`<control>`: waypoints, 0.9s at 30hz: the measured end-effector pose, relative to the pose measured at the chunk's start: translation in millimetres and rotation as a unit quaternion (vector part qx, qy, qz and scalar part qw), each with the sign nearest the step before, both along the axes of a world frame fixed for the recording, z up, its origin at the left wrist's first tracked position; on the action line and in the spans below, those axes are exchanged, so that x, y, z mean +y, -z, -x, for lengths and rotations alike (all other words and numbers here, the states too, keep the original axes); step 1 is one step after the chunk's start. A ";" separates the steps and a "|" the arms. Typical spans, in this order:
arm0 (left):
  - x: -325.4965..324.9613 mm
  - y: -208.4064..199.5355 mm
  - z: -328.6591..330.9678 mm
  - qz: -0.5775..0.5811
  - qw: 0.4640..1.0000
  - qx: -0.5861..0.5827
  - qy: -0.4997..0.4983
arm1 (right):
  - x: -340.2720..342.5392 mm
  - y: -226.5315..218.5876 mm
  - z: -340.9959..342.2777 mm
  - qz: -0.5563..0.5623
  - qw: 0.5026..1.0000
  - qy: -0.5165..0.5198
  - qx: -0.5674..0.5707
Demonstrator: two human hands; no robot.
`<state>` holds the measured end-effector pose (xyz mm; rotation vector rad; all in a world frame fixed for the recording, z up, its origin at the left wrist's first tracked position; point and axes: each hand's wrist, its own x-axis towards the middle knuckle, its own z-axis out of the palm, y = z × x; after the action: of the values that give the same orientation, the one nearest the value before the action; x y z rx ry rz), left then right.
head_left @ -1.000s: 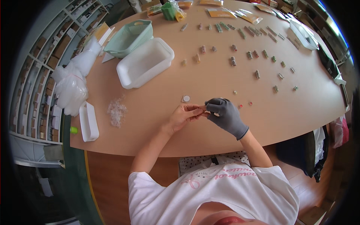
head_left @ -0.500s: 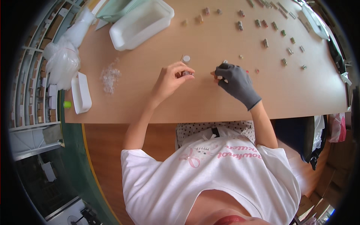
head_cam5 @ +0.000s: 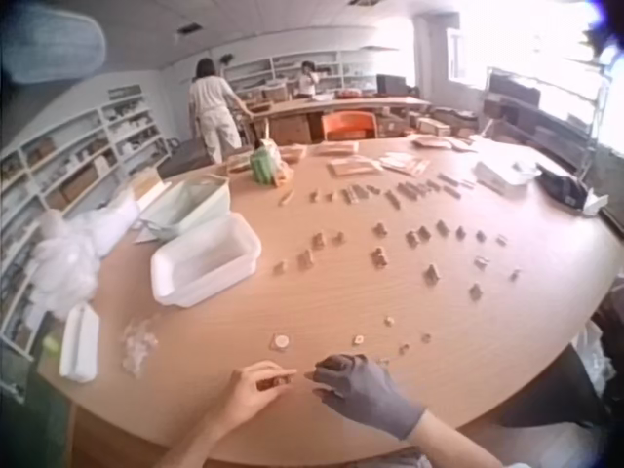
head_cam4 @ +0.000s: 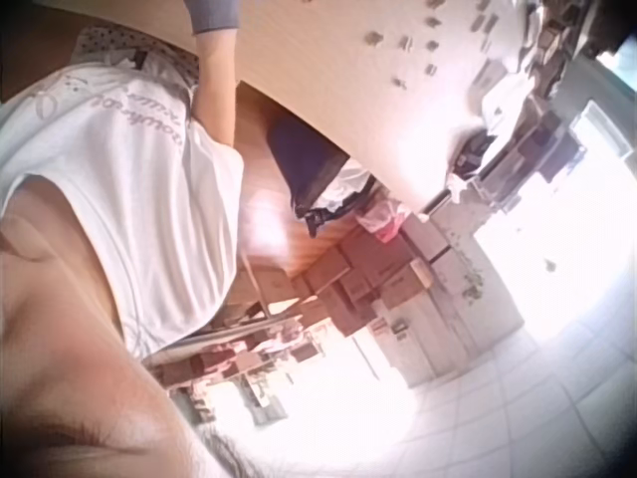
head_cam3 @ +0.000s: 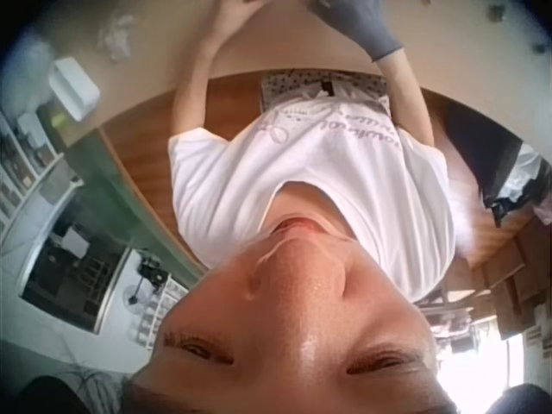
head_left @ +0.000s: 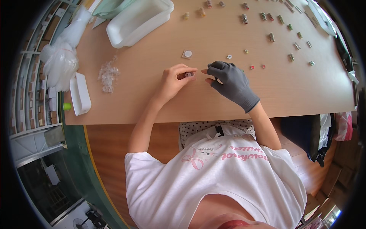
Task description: The person sorts and arranges small plastic parts by hand, taking them from a white bin and placing them on a table.
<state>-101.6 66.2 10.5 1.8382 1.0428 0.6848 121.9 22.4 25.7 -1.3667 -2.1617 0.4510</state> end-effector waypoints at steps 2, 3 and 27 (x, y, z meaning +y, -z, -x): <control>0.8 2.3 3.1 0.018 1.000 -0.016 -0.005 | 3.5 0.2 8.3 -0.006 1.000 0.001 0.004; 1.9 4.7 4.3 0.070 0.996 -0.062 -0.011 | 6.2 0.0 12.2 -0.006 1.000 0.001 0.003; -4.3 15.4 19.4 0.356 0.856 -0.373 -0.029 | 26.6 -7.4 27.5 -0.011 0.992 -0.080 0.096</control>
<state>-121.0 61.9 -4.9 0.7776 0.6773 0.8092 94.4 49.0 33.1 -1.0943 -2.1171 0.5934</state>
